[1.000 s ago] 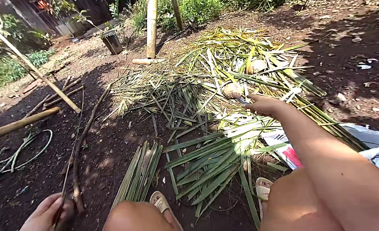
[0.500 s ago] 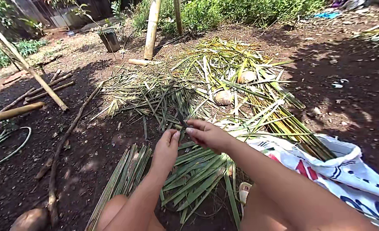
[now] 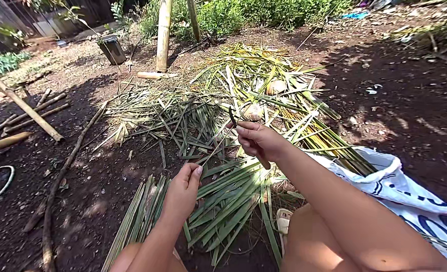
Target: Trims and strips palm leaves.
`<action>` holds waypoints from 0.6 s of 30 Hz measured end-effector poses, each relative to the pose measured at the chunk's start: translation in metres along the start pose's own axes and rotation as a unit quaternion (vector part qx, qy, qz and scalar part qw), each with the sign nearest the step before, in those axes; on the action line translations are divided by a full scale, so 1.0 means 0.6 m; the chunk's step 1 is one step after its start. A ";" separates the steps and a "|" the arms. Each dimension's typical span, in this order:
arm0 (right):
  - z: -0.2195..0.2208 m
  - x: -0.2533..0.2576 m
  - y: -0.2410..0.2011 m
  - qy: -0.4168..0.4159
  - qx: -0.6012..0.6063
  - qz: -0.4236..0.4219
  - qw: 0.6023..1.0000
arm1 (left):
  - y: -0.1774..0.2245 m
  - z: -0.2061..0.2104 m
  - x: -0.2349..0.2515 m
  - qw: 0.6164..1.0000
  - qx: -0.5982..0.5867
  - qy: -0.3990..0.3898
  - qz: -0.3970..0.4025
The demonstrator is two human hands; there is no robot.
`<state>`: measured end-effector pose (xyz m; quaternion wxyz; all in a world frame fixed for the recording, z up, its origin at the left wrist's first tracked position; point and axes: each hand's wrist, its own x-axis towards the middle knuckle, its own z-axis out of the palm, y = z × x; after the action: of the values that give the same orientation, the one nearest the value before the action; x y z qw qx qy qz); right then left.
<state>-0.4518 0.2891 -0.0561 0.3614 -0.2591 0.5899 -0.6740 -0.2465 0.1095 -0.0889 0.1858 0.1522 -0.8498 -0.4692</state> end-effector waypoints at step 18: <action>-0.121 -0.004 -0.040 0.089 0.135 -0.080 0.984 | -0.088 -0.222 -0.114 0.991 0.121 -0.029 0.050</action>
<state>-0.5111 0.3363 -0.0445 0.2839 -0.1934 0.5004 -0.7947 -0.1205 0.0131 -0.0804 0.1647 0.1176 -0.9118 -0.3573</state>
